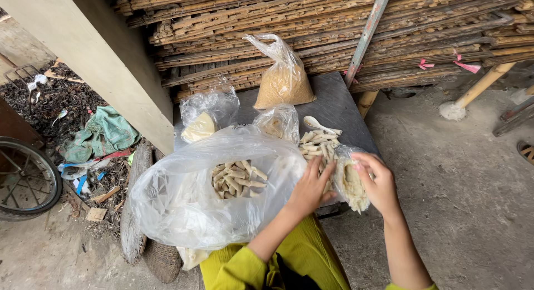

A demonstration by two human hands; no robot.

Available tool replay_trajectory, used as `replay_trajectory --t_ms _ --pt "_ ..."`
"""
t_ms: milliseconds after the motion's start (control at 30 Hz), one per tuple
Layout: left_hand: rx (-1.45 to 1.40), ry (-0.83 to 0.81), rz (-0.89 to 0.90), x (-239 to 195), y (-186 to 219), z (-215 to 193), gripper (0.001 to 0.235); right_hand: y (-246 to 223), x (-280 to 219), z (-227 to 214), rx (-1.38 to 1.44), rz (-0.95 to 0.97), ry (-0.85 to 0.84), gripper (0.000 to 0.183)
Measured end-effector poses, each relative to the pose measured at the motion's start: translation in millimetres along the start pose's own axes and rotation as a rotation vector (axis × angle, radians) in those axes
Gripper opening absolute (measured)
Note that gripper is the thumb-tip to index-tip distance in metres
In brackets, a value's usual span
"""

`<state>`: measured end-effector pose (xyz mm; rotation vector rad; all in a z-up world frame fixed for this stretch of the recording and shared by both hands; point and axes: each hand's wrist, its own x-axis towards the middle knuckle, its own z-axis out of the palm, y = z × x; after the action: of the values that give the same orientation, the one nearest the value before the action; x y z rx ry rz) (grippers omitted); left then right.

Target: The person sits on the floor and assembles small cylindrical food items by placing a filling into triangular wrappers and rolling them. The finished items are placed into a plastic bag.

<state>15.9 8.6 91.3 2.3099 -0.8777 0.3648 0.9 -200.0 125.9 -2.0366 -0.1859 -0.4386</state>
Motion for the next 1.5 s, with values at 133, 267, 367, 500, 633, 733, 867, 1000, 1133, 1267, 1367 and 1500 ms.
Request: replay_trajectory --t_ms 133,267,367,500,633,733,867,1000,1133,1267,1367,1500 --pt "0.250 -0.204 -0.069 46.4 -41.5 23.2 0.125 27.4 -35.9 -0.5 -0.100 0.186 -0.049 0.028" --pt "0.215 -0.292 -0.091 46.0 -69.5 30.6 0.109 49.9 -63.8 7.3 -0.058 0.084 -0.069 0.028" --pt "0.132 -0.215 -0.133 32.4 -80.2 31.3 0.094 60.4 -77.5 28.5 -0.071 0.064 -0.049 0.027" --pt "0.042 -0.124 -0.110 19.3 -79.1 26.9 0.079 54.9 -86.9 66.3 -0.248 -0.095 0.002 0.031" --pt "0.195 0.088 0.076 14.4 -67.6 22.9 0.077 29.5 -95.9 97.8 -0.357 -0.160 0.085 0.038" --pt "0.199 0.046 0.030 6.1 -62.8 15.7 0.074 13.6 -93.4 106.4 -0.383 -0.159 0.131 0.048" --pt "0.205 -0.089 -0.131 -2.1 -62.1 11.4 0.061 12.7 -79.0 108.4 -0.361 -0.171 0.157 0.053" --pt "0.157 -0.034 -0.156 -7.5 -61.0 22.0 0.054 22.1 -65.1 117.2 -0.233 -0.172 0.195 0.046" --pt "0.195 0.233 0.014 -19.5 -67.0 37.6 0.046 28.1 -63.8 127.3 -0.183 -0.179 0.228 0.043" --pt "-0.063 0.329 -0.069 -37.2 -70.1 45.4 0.035 26.7 -65.3 134.5 -0.186 -0.224 0.281 0.041" --pt "-0.277 0.440 -0.277 -40.2 -67.0 45.7 0.030 24.5 -57.9 136.3 -0.275 -0.262 0.270 0.046" --pt "-0.482 0.611 -0.536 -40.5 -59.3 37.4 0.029 26.8 -21.2 131.8 -0.543 -0.294 0.194 0.056"
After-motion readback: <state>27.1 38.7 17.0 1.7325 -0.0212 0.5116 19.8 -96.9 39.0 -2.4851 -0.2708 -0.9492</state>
